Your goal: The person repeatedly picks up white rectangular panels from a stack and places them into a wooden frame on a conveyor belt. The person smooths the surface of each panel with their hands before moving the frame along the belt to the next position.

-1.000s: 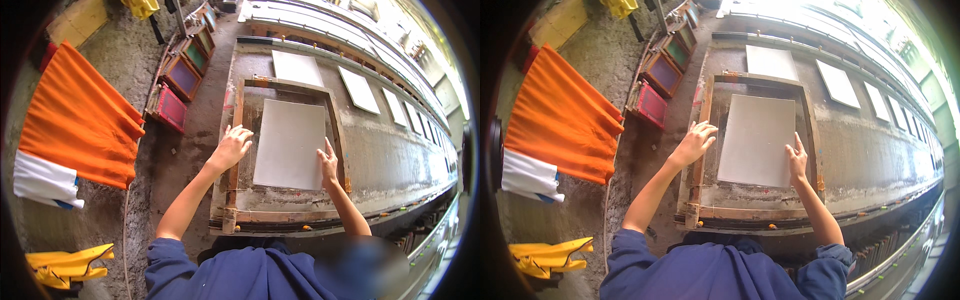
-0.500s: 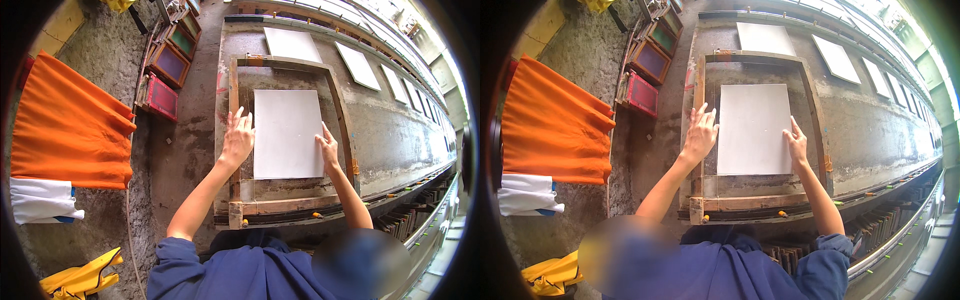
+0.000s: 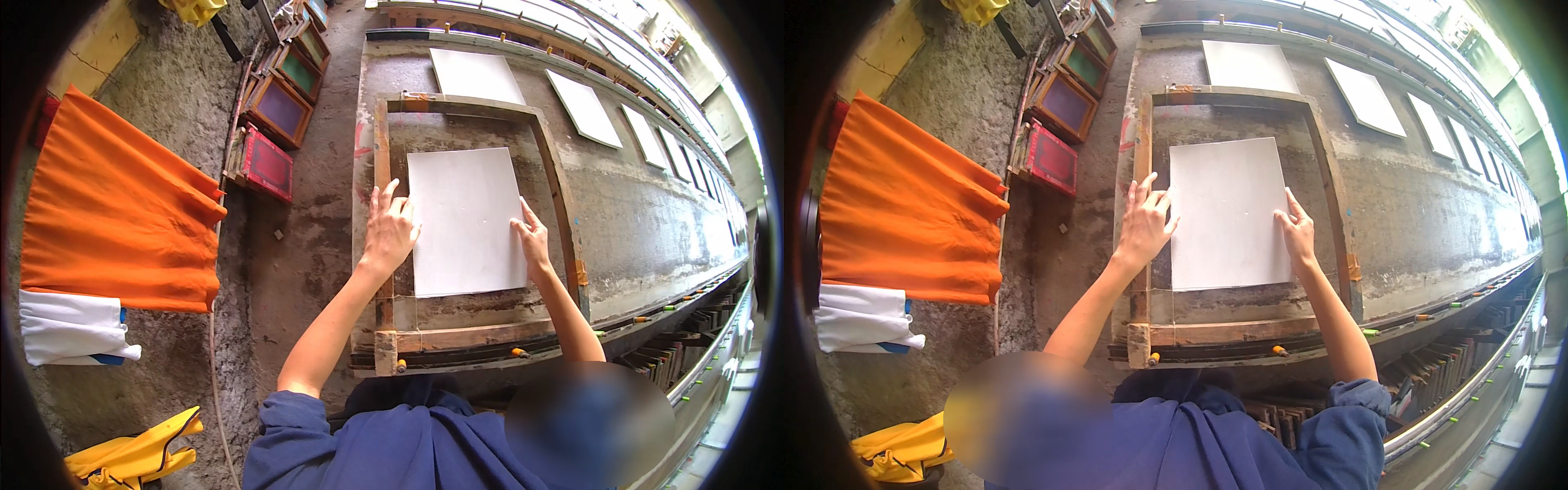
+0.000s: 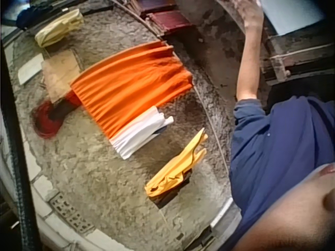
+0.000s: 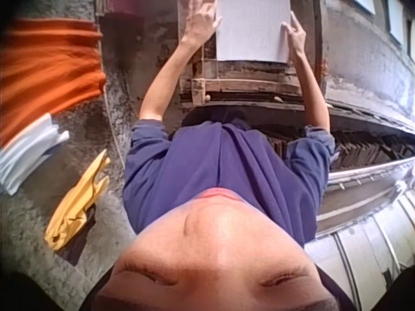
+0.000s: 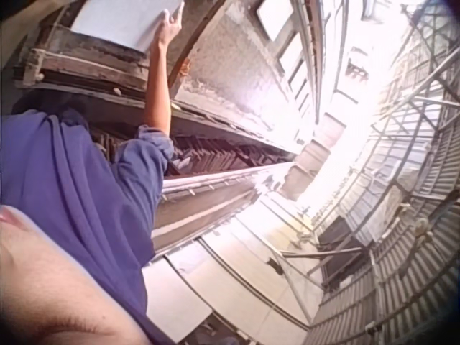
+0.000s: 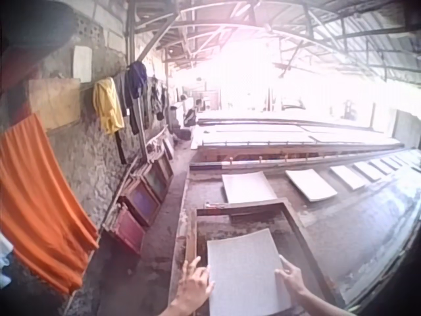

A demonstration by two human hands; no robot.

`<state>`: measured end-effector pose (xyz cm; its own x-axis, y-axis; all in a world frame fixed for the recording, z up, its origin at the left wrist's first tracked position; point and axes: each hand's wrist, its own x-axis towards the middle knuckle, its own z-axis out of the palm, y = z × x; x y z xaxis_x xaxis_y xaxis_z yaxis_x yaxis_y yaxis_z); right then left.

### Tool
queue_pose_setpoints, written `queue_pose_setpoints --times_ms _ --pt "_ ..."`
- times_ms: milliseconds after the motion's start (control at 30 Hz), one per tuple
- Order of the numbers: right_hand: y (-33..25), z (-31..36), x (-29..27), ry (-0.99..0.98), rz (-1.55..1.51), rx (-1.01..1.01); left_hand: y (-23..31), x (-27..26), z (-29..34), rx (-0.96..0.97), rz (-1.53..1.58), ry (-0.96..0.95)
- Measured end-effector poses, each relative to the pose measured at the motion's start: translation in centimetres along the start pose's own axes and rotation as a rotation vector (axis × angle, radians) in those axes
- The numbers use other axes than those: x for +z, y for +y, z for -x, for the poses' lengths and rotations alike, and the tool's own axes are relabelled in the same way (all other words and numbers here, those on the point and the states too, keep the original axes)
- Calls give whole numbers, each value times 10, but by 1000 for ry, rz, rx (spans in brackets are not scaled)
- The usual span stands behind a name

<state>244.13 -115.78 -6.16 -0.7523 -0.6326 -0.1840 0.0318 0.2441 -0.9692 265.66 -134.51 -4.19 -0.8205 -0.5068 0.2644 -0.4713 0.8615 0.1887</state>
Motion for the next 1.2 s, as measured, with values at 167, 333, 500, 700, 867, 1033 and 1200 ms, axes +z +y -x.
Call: queue_pose_setpoints --times_ms 167,333,500,700,867,1033,1200 --pt "1 0 1 6 8 -3 1 -2 0 -2 -23 -44" --pt "9 -4 -3 35 175 -80 5 -4 -3 33 -120 -95" --pt "-12 6 4 39 473 -98 11 2 -6 58 -342 -165" --pt "-9 14 15 137 815 -261 45 -9 -4 -10 -469 -456" --pt "20 9 19 190 819 -346 46 -1 -1 -7 -518 -490" --pt "23 13 27 194 900 -379 46 2 2 1 -556 -510" --pt "26 15 32 282 1164 -567 52 -3 0 6 -547 -560"
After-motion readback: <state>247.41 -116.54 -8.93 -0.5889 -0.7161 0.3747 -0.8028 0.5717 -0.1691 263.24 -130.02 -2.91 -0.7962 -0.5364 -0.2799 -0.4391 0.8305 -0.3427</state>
